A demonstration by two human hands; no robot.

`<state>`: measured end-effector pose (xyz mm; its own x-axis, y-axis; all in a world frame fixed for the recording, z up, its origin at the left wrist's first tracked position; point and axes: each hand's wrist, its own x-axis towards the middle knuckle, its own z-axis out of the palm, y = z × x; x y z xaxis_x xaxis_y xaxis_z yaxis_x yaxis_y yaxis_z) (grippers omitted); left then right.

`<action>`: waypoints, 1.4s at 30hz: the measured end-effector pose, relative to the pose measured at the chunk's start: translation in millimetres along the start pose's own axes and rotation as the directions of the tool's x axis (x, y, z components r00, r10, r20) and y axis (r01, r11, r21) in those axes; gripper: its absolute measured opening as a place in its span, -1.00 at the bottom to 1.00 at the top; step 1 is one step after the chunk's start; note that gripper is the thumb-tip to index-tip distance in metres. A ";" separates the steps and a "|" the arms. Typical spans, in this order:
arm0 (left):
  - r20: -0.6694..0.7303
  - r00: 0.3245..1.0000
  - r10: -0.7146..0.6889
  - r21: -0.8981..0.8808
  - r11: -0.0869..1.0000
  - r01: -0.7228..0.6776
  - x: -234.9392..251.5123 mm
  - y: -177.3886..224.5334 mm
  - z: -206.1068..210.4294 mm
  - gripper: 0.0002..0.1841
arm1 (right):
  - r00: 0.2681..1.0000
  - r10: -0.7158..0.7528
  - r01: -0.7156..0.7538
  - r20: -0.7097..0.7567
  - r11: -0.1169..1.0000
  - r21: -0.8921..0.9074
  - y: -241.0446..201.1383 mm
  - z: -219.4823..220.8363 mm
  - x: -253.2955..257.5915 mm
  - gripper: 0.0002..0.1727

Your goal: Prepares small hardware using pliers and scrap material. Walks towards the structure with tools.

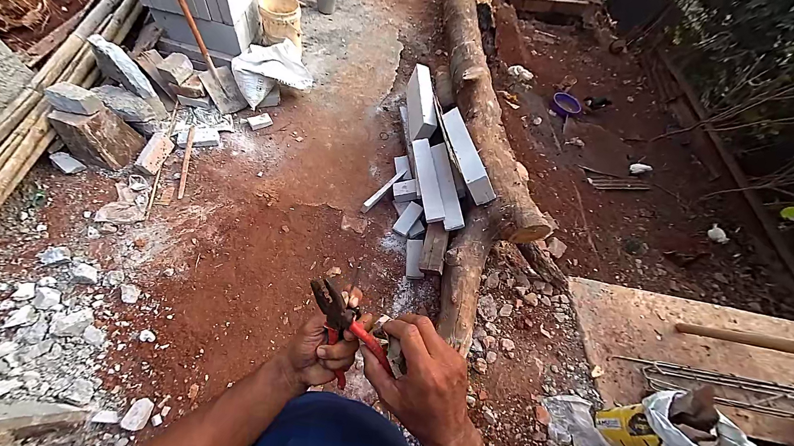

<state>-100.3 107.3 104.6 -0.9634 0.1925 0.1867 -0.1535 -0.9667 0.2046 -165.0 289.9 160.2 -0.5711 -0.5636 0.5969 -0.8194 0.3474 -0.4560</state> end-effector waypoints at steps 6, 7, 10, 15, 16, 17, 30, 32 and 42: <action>0.021 1.000 -0.004 0.044 0.999 0.003 3.2 -2.1 2.5 -0.85 | 1.000 -0.021 0.021 -0.011 1.000 0.010 1.7 -2.6 -4.0 -0.67; 0.010 1.000 0.003 0.063 0.998 -0.004 3.1 -2.6 2.8 -0.86 | 1.000 -0.021 0.021 -0.013 1.000 0.009 2.7 -2.7 -4.9 -0.67; -0.043 0.996 0.079 0.179 0.981 -0.070 3.7 -4.0 8.9 -0.86 | 1.000 -0.002 0.002 -0.013 1.000 0.020 11.0 -3.3 -7.9 -0.61; -0.011 0.925 0.381 0.636 0.717 -0.287 6.9 -4.1 27.3 -0.84 | 0.998 0.059 -0.055 -0.028 0.990 0.131 28.9 -14.4 -15.5 -0.40; 0.020 0.902 0.431 0.715 0.624 -0.314 7.5 -3.3 30.1 -0.84 | 0.996 0.067 -0.057 -0.054 0.984 0.168 30.4 -17.9 -16.4 -0.47; 0.063 0.880 0.471 0.787 0.519 -0.334 8.1 -2.3 32.5 -0.84 | 0.994 0.075 -0.056 -0.085 0.978 0.203 30.4 -21.4 -16.7 -0.57; 0.683 0.651 0.331 0.637 -0.705 -0.310 9.5 17.6 43.7 -0.76 | 0.968 0.127 0.009 -0.217 0.847 0.532 -3.6 -49.8 -7.7 -0.55; 0.723 0.640 0.260 0.548 -0.780 -0.303 6.5 22.7 50.0 -0.76 | 0.973 0.141 -0.012 -0.180 0.819 0.574 -6.8 -53.4 -7.3 -0.55; 0.776 0.624 0.089 0.309 -0.917 -0.254 2.6 44.6 65.6 -0.82 | 0.991 -0.003 0.050 -0.133 0.937 0.346 -18.2 -57.3 -1.0 -0.74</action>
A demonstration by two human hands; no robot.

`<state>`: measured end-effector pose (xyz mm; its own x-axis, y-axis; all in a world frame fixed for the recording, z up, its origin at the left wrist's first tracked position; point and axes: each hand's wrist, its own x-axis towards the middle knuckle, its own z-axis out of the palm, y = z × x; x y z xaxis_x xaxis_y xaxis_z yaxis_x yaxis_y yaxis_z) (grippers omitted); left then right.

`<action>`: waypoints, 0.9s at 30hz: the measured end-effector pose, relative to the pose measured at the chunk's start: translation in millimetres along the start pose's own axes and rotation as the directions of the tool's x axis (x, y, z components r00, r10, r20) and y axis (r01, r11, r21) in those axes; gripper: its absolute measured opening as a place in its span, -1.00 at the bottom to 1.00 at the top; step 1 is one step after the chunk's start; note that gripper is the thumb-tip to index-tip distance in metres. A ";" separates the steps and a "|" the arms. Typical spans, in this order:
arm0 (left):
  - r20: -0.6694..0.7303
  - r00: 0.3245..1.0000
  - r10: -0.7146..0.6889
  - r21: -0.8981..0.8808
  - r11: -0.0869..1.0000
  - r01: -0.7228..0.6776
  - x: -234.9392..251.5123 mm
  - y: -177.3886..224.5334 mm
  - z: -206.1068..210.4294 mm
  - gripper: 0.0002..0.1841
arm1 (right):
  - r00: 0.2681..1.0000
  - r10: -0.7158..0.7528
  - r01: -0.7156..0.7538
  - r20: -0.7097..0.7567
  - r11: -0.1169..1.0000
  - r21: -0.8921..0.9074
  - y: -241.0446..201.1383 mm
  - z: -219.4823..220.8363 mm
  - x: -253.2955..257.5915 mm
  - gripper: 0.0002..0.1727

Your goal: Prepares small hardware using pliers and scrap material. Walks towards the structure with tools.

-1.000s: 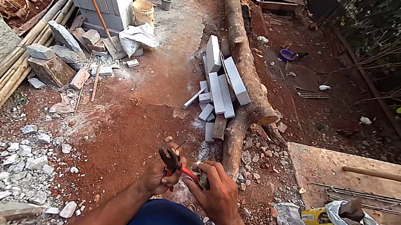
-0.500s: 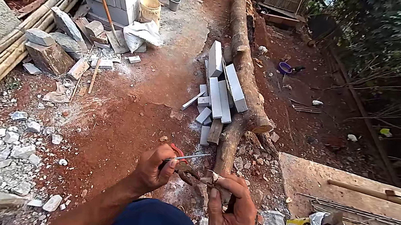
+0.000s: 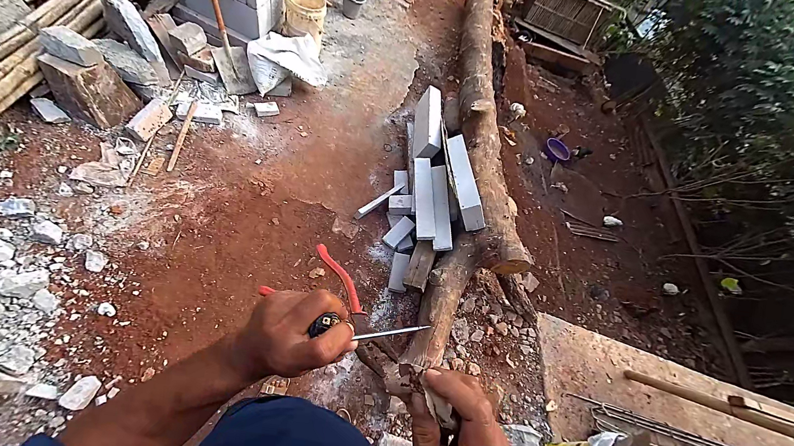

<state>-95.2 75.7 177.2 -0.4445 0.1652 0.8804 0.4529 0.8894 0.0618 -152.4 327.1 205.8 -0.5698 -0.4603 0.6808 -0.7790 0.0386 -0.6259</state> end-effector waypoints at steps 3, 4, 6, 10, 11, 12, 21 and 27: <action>0.003 1.000 0.022 0.014 1.000 -0.022 0.7 -1.4 -1.0 -0.83 | 0.998 -0.064 0.066 0.030 0.996 -0.063 -4.9 6.1 7.7 -0.77; 0.005 0.999 0.032 0.016 0.999 -0.032 1.2 -1.4 -1.1 -0.84 | 0.996 -0.080 0.083 0.045 0.993 -0.088 -6.5 8.3 10.9 -0.78; 0.013 0.999 0.047 0.029 0.998 -0.047 1.9 -0.8 -0.7 -0.84 | 0.992 -0.086 0.099 0.094 0.985 -0.140 -8.5 11.8 16.7 -0.75; 0.024 0.998 0.053 0.074 0.996 -0.055 1.1 -6.0 -1.5 -0.85 | 0.981 -0.012 0.041 0.192 0.988 -0.149 -9.5 15.6 21.0 -0.69; 0.029 0.998 0.049 0.082 0.995 -0.051 1.2 -7.9 -2.6 -0.85 | 0.983 0.012 0.008 0.181 0.994 -0.110 -8.9 16.1 19.7 -0.67; 0.035 0.999 0.040 0.085 0.995 -0.043 1.7 -9.9 -3.7 -0.85 | 0.986 0.047 -0.041 0.157 0.998 -0.044 -7.8 16.7 17.8 -0.66; -0.012 0.993 -0.118 0.026 0.993 0.118 -1.8 -21.8 3.0 -0.78 | 0.916 0.354 -0.395 0.191 0.701 0.594 22.1 17.0 10.4 -0.63; -0.039 0.982 -0.182 -0.041 0.983 0.181 -2.9 -21.4 11.4 -0.76 | 0.875 0.442 -0.417 0.197 0.484 0.769 32.9 17.9 5.5 -0.74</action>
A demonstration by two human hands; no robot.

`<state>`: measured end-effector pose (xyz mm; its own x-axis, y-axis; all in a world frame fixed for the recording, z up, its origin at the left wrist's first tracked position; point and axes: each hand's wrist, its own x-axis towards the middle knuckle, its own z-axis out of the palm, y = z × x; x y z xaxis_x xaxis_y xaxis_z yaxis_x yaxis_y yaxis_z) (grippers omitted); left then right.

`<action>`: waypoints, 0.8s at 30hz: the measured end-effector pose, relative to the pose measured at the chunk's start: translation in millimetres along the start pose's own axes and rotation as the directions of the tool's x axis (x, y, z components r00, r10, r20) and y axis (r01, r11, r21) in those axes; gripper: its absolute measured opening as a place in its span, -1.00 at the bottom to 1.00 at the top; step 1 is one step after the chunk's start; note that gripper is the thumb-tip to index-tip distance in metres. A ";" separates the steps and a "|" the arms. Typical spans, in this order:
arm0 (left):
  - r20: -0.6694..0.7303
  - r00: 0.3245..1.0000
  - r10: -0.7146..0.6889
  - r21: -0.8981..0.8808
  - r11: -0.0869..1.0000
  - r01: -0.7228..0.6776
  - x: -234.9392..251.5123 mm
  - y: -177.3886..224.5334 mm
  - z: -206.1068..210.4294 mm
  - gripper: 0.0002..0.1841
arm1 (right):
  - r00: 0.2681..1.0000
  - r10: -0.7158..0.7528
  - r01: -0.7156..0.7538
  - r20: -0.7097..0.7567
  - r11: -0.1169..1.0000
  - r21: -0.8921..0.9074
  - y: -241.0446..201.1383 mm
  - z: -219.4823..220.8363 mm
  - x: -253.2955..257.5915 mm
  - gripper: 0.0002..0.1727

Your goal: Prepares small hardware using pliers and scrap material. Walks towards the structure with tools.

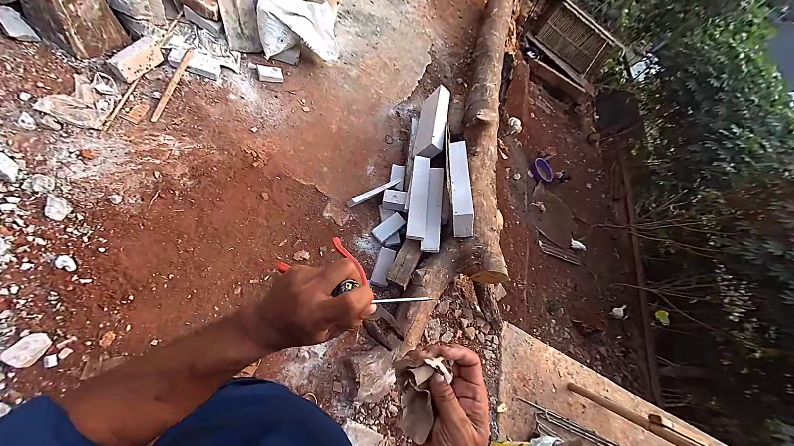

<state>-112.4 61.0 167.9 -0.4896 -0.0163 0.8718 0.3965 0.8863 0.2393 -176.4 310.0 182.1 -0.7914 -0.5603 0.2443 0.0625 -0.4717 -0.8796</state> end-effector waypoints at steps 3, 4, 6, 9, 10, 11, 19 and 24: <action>-0.003 1.000 -0.007 -0.020 1.000 0.007 -1.8 2.4 7.0 -0.76 | 0.999 0.034 -0.036 0.023 0.993 0.114 4.8 0.4 1.5 -0.81; -0.003 1.000 -0.007 -0.023 1.000 0.007 -2.2 3.7 9.0 -0.76 | 0.999 0.032 -0.035 0.025 0.991 0.127 5.8 2.0 2.3 -0.83; -0.002 1.000 -0.010 -0.033 0.999 0.010 -2.9 7.5 12.7 -0.75 | 1.000 0.022 -0.025 0.021 0.992 0.125 8.0 3.5 4.0 -0.83; 0.005 1.000 -0.021 -0.055 0.998 0.021 -4.0 15.3 17.5 -0.74 | 0.999 0.022 -0.027 0.044 0.995 0.101 9.7 3.7 5.7 -0.79; 0.005 1.000 -0.026 -0.063 0.998 0.027 -4.0 17.7 18.5 -0.73 | 0.998 0.022 -0.026 0.050 0.996 0.088 10.5 4.6 6.0 -0.75; 0.005 0.999 -0.034 -0.068 0.997 0.034 -3.8 19.7 19.2 -0.73 | 0.999 0.012 -0.015 0.047 0.997 0.074 11.8 5.5 6.2 -0.69; 0.000 0.991 -0.137 0.054 0.989 0.137 0.0 33.3 25.9 -0.74 | 0.898 -0.425 0.349 -0.116 0.847 -0.401 34.1 19.3 5.8 -0.72; -0.003 0.991 -0.135 0.124 0.983 0.134 5.8 42.3 30.0 -0.77 | 0.875 -0.479 0.373 -0.074 0.763 -0.528 37.6 18.5 6.8 -0.69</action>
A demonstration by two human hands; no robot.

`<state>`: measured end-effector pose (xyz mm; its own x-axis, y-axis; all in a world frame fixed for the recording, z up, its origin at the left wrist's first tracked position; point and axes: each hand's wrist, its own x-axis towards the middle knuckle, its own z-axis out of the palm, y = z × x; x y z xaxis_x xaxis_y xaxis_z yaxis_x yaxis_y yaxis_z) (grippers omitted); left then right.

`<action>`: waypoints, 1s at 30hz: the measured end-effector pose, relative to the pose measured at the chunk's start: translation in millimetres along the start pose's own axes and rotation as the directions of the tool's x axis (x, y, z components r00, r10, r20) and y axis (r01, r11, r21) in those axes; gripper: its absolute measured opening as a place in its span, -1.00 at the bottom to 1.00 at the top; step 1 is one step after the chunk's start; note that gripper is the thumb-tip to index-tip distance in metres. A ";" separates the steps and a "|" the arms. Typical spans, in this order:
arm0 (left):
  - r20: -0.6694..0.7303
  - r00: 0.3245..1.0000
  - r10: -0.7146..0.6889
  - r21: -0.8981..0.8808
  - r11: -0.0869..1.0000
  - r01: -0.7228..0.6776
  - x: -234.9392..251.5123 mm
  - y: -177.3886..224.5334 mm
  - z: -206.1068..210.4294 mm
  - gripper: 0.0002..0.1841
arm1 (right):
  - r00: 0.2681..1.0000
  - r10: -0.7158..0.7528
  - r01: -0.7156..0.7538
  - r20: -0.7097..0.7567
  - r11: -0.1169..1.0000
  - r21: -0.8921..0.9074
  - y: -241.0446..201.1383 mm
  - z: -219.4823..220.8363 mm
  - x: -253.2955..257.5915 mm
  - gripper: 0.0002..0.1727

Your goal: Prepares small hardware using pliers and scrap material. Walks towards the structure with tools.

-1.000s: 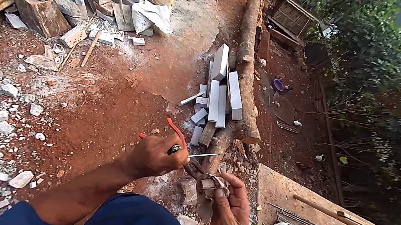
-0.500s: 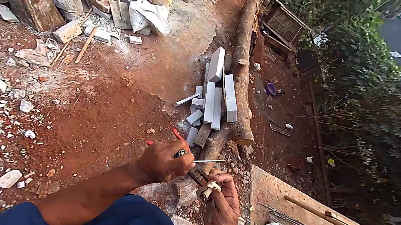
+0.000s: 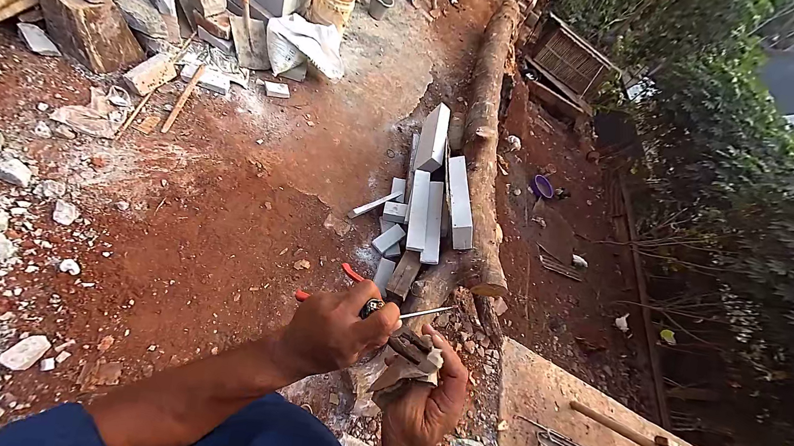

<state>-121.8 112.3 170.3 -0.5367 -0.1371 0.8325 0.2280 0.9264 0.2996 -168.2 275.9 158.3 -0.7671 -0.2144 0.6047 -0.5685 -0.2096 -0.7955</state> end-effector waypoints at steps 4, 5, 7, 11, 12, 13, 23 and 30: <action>0.002 1.000 0.014 0.053 0.999 -0.014 5.7 0.0 0.2 -0.77 | 0.995 0.058 -0.060 0.085 0.998 0.021 -2.0 -6.8 -0.7 -0.12; 0.007 1.000 0.019 0.058 0.998 -0.019 6.0 -0.2 0.5 -0.77 | 0.993 0.075 -0.076 0.092 0.997 0.008 -4.6 -5.9 -0.4 -0.03; 0.022 0.999 0.030 0.046 0.998 -0.031 5.4 0.4 1.3 -0.78 | 0.991 0.115 -0.113 0.068 0.993 -0.043 -11.3 -3.4 0.7 -0.14; 0.026 0.999 0.022 0.031 0.999 -0.023 3.9 -1.3 4.0 -0.78 | 0.968 0.229 -0.235 0.102 0.971 0.050 -17.4 -9.5 9.0 -0.53; 0.021 1.000 0.019 0.030 0.999 -0.020 3.6 -2.3 4.3 -0.77 | 0.961 0.243 -0.256 0.135 0.962 0.094 -16.1 -13.3 9.8 -0.53; 0.014 1.000 0.018 0.028 0.999 -0.018 3.5 -3.6 4.5 -0.77 | 0.956 0.246 -0.268 0.158 0.954 0.136 -13.8 -17.1 9.5 -0.54; -0.039 0.996 0.075 -0.026 0.997 -0.076 5.3 -19.1 -9.3 -0.78 | 0.999 0.032 -0.036 0.041 0.996 0.084 -18.5 -29.0 8.2 -0.73; -0.078 0.986 0.150 -0.101 0.982 -0.158 4.3 -18.2 -16.1 -0.77 | 0.969 -0.187 0.204 0.162 0.975 -0.094 -34.8 -27.0 15.7 -0.84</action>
<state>-115.2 89.2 175.9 -0.4315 -0.0233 0.9018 0.3904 0.8964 0.2100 -168.4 305.6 194.4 -0.5889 -0.3227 0.7410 -0.7382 -0.1586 -0.6557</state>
